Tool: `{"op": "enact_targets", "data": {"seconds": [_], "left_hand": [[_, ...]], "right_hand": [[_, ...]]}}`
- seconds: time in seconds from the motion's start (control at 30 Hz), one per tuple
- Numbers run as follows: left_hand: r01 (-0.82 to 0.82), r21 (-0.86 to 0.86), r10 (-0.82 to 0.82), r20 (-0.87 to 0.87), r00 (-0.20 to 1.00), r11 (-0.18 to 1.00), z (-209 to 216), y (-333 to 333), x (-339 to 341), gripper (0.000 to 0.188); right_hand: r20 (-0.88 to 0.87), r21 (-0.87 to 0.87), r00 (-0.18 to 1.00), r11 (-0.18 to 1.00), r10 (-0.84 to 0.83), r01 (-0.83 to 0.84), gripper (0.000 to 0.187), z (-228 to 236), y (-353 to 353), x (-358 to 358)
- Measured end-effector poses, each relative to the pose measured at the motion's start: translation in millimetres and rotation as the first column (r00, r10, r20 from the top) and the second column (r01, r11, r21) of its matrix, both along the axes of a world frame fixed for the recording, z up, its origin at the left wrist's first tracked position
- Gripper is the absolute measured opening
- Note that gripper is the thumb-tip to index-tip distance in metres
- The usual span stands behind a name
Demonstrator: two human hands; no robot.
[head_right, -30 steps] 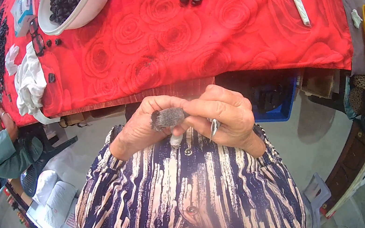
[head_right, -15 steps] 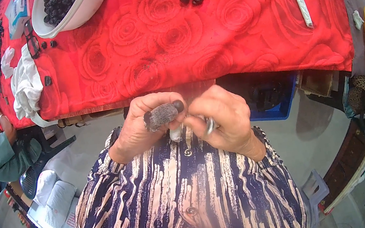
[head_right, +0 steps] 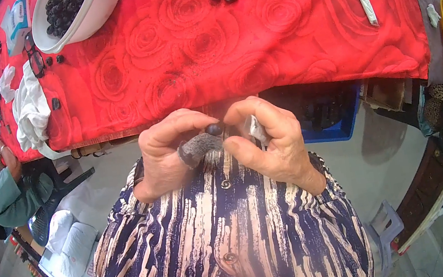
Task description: The person assembles small rubber components by hand, using tweezers to manipulate the parts.
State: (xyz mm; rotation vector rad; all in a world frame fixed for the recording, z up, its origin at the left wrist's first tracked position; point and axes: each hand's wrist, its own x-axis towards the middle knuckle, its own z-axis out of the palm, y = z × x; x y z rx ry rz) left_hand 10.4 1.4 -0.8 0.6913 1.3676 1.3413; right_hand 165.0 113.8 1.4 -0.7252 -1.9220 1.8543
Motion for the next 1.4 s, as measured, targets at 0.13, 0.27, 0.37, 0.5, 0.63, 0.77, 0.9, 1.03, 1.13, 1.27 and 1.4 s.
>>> {"op": "enact_targets", "data": {"seconds": [0.13, 0.27, 0.37, 0.5, 0.63, 0.77, 0.9, 1.03, 1.13, 1.27, 1.4], "left_hand": [[0.004, 0.221, 0.104, -0.470, 0.876, 0.975, -4.2, 4.1, 2.0, 0.027], [0.008, 0.276, 0.131, -0.482, 0.866, 0.961, -2.4, 4.8, 3.9, 0.025], [-0.115, -0.071, 0.133, 0.404, 0.905, 0.991, -0.9, -0.3, 1.8, 0.019], [0.213, -0.244, 0.012, 0.685, 0.729, 0.946, -8.3, 2.6, -11.9, 0.017], [0.310, -0.161, -0.037, 0.836, 0.547, 0.937, -18.7, 1.7, -12.1, 0.020], [0.320, -0.144, -0.050, 0.848, 0.528, 0.936, -21.3, 2.1, -11.4, 0.017], [0.138, -0.077, 0.005, 0.891, 0.454, 0.987, -24.4, -0.1, -4.6, 0.018], [0.132, -0.116, 0.037, 0.872, 0.488, 0.984, -13.9, -0.1, -1.8, 0.021], [0.120, -0.181, 0.075, 0.801, 0.594, 0.976, -11.3, -1.8, 2.2, 0.023], [0.054, -0.204, 0.130, 0.786, 0.604, 0.977, -12.0, -2.9, 6.0, 0.023], [0.020, -0.081, 0.051, 0.784, 0.618, 0.997, -13.5, -2.7, -2.2, 0.022]], "right_hand": [[0.124, -0.107, 0.992, 0.993, -0.031, 0.045, 0.025, 5.5, -6.1, -9.5], [0.069, 0.016, 0.996, 0.998, -0.055, 0.054, 0.022, -1.3, -4.1, -10.8], [-0.035, 0.214, 0.999, 0.977, 0.008, -0.001, 0.024, -4.1, 1.4, -10.2], [-0.171, 0.383, 0.975, 0.921, 0.143, -0.068, 0.032, -5.2, 5.5, -10.2], [-0.217, 0.416, 0.953, 0.903, 0.213, -0.107, 0.033, -9.2, 8.5, -11.7], [-0.219, 0.404, 0.948, 0.906, 0.231, -0.127, 0.035, -10.4, 9.5, -12.0], [-0.259, 0.488, 0.959, 0.872, 0.117, 0.025, 0.030, -12.6, 3.3, -13.6], [-0.287, 0.559, 0.957, 0.819, 0.042, 0.132, 0.039, -11.3, -0.3, -14.4], [-0.298, 0.622, 0.950, 0.774, 0.096, 0.117, 0.034, -12.9, 1.3, -11.4], [-0.300, 0.626, 0.953, 0.763, 0.043, 0.163, 0.035, -12.1, -3.0, -10.0], [-0.186, 0.531, 0.979, 0.846, 0.080, 0.032, 0.038, -6.0, -1.3, -5.3]]}}
